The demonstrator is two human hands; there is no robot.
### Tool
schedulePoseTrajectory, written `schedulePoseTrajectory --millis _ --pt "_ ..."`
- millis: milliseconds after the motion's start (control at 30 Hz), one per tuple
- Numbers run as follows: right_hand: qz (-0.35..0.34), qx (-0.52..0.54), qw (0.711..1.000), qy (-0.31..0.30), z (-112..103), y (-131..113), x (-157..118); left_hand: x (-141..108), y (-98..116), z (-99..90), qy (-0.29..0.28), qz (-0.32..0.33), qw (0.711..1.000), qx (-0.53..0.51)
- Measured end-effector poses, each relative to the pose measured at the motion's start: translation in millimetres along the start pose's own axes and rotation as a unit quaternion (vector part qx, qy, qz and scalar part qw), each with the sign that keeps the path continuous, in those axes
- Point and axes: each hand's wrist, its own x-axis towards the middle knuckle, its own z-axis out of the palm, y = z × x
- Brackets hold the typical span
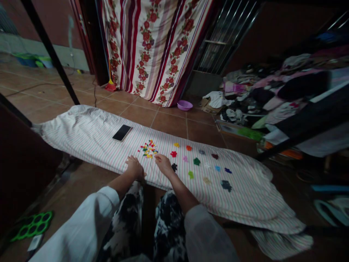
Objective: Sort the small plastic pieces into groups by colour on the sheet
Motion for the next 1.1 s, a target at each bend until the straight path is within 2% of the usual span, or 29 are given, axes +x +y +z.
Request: schedulePoseTrajectory --millis 233,433,733,933,1100 --pt "-0.008 -0.063 0.998 0.009 20 -13 9 -3 -3 0.8 0.020 0.017 0.999 -0.021" --pt "-0.006 -0.078 0.997 0.007 23 -16 9 1 -2 4.2 0.014 0.020 1.000 0.010" --pt "-0.003 -0.084 0.996 0.041 25 -13 3 0 -3 4.8 0.022 0.029 0.999 0.015" --pt "-0.008 -0.028 0.996 0.089 15 3 4 2 -3 8.1 0.036 0.023 0.999 0.014" --pt "-0.013 -0.012 0.990 0.138 -9 22 17 -2 -5 9.3 0.044 0.030 0.998 0.018"
